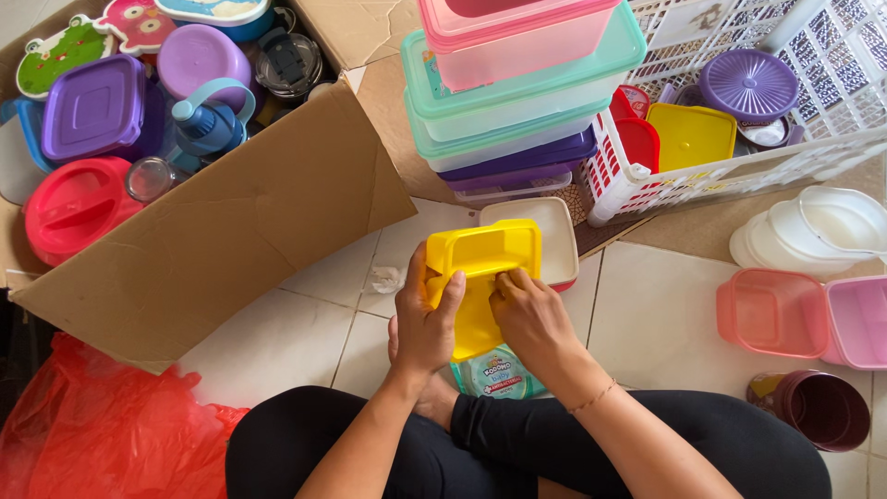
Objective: The person sits on the floor and wipes the inside and outside of several plastic food containers using a wet wipe. The person handles clear, red, white, and yellow containers, wiping them individually and placing them aside.
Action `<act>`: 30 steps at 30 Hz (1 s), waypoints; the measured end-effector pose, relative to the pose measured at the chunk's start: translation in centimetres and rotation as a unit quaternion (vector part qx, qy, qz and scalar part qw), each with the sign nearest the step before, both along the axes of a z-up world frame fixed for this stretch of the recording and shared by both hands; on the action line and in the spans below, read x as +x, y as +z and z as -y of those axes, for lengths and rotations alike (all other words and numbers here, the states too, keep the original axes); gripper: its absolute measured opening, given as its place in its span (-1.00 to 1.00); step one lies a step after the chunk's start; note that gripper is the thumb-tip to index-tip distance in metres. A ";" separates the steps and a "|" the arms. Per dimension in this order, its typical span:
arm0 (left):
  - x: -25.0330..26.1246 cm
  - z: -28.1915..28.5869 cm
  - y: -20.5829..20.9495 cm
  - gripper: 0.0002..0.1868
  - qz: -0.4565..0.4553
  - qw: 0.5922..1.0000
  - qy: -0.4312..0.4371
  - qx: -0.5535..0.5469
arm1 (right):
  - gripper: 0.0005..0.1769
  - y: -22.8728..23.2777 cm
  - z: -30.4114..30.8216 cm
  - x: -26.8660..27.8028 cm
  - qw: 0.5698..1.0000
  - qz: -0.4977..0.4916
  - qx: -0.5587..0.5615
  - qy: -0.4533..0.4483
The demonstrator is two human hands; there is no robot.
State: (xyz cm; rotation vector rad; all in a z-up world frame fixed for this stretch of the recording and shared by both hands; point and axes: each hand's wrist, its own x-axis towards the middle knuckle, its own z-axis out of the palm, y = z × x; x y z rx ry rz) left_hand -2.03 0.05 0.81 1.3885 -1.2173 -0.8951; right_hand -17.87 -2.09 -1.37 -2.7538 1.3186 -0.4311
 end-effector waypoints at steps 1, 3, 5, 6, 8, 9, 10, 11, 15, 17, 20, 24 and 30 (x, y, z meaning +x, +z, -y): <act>0.2 -0.2 0.1 -0.39 -0.018 1.000 0.001 -0.009 | -0.84 0.1 0.0 -0.1 0.999 -0.017 0.039 -0.007; 0.3 -0.5 -0.2 -0.41 -0.053 0.998 0.005 -0.029 | -0.69 0.7 -0.1 -0.6 0.990 -0.023 0.137 0.010; 0.4 -0.6 -1.0 -0.41 -0.055 0.998 0.006 -0.039 | -0.40 1.6 -0.3 -1.4 0.966 -0.002 0.256 0.049; 0.3 -0.6 -1.6 -0.41 -0.058 0.997 0.007 -0.045 | -0.34 2.1 -0.4 -1.9 0.945 0.087 0.298 0.104; -0.1 -0.4 -3.3 -0.41 -0.141 0.990 0.014 0.022 | -0.22 3.0 -1.0 -2.3 0.867 0.259 0.371 0.210; -0.2 -0.2 -4.3 -0.41 -0.183 0.981 0.019 0.056 | -0.24 3.5 -1.3 -2.2 0.886 0.237 0.341 0.206; -0.1 0.1 -5.2 -0.39 -0.246 0.962 0.010 0.115 | -0.26 3.8 -1.5 -2.0 0.903 0.215 0.311 0.204; -0.1 0.4 -6.0 -0.38 -0.307 0.936 0.002 0.172 | -0.28 4.2 -1.5 -1.9 0.918 0.194 0.280 0.201; 0.3 1.3 -7.0 -0.14 -0.141 0.953 -0.019 0.266 | -0.48 5.6 -0.3 -2.9 0.879 0.158 0.405 0.193; 0.1 0.8 -6.0 -0.35 0.152 0.988 -0.014 0.012 | -0.50 6.1 0.8 -4.6 0.869 0.217 0.373 0.242; -0.3 -0.4 -3.6 -0.54 0.131 0.982 -0.123 -0.060 | -0.55 5.8 1.9 -6.6 0.841 0.219 0.485 0.102; -1.1 -0.9 -1.2 -0.37 0.178 0.971 -0.125 -0.098 | -0.46 4.6 2.8 -8.3 0.872 0.224 0.435 0.022; -0.4 -0.5 -0.9 -0.29 0.122 0.986 0.061 -0.100 | -0.88 5.5 3.4 -7.3 0.774 0.537 0.318 -0.108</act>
